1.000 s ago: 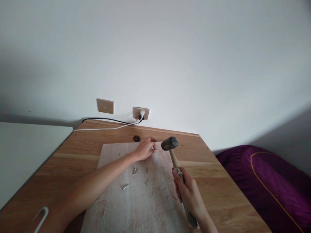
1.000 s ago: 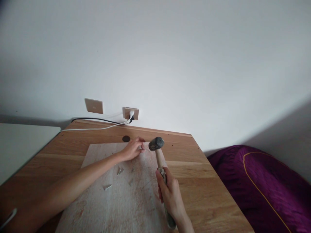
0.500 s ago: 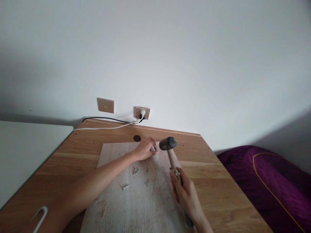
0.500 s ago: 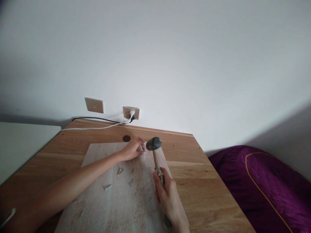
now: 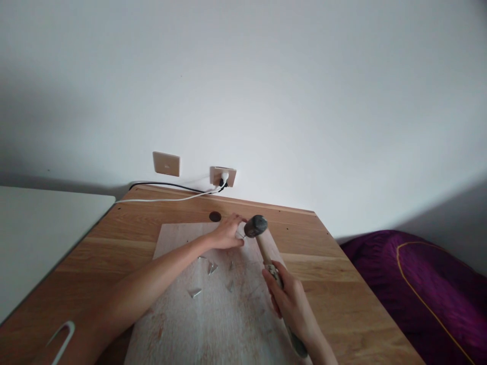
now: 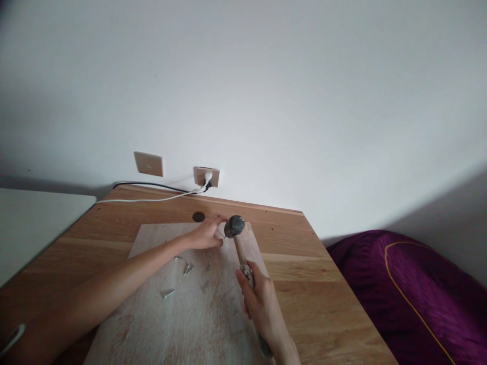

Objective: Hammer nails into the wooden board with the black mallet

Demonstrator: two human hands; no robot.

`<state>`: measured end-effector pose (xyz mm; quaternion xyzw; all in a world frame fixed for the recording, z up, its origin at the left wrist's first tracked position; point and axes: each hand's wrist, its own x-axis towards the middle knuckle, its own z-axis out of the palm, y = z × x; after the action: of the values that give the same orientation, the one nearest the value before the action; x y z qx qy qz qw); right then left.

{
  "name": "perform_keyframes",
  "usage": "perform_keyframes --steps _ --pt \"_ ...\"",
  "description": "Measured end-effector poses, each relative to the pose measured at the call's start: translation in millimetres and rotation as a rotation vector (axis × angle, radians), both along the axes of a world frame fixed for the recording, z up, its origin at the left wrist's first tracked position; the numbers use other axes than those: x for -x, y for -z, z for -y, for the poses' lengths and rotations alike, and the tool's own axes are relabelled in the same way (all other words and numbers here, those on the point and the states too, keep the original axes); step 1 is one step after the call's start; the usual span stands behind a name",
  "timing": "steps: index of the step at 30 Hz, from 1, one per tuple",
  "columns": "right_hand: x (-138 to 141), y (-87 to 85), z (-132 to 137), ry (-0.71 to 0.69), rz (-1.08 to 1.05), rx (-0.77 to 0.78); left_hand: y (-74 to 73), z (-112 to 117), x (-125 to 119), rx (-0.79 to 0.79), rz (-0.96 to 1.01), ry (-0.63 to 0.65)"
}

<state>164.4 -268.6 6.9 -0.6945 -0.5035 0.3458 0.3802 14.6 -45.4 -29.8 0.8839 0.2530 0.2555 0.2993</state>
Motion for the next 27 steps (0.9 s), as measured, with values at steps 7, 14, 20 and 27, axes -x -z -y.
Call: perform_keyframes --steps 7,14,20,27 --pt "1 -11.9 19 0.275 -0.394 -0.192 3.7 -6 3 0.048 0.022 0.053" --pt "-33 -25.4 28 0.166 -1.027 -0.034 -31.9 -4 24 -0.092 -0.015 0.068" --pt "-25 -37.2 42 0.289 -1.120 -0.243 -78.5 17 98 -0.110 -0.256 0.226" --pt "-7 -48.9 43 0.314 -1.098 -0.174 -63.3 46 134 -0.049 -0.382 0.163"
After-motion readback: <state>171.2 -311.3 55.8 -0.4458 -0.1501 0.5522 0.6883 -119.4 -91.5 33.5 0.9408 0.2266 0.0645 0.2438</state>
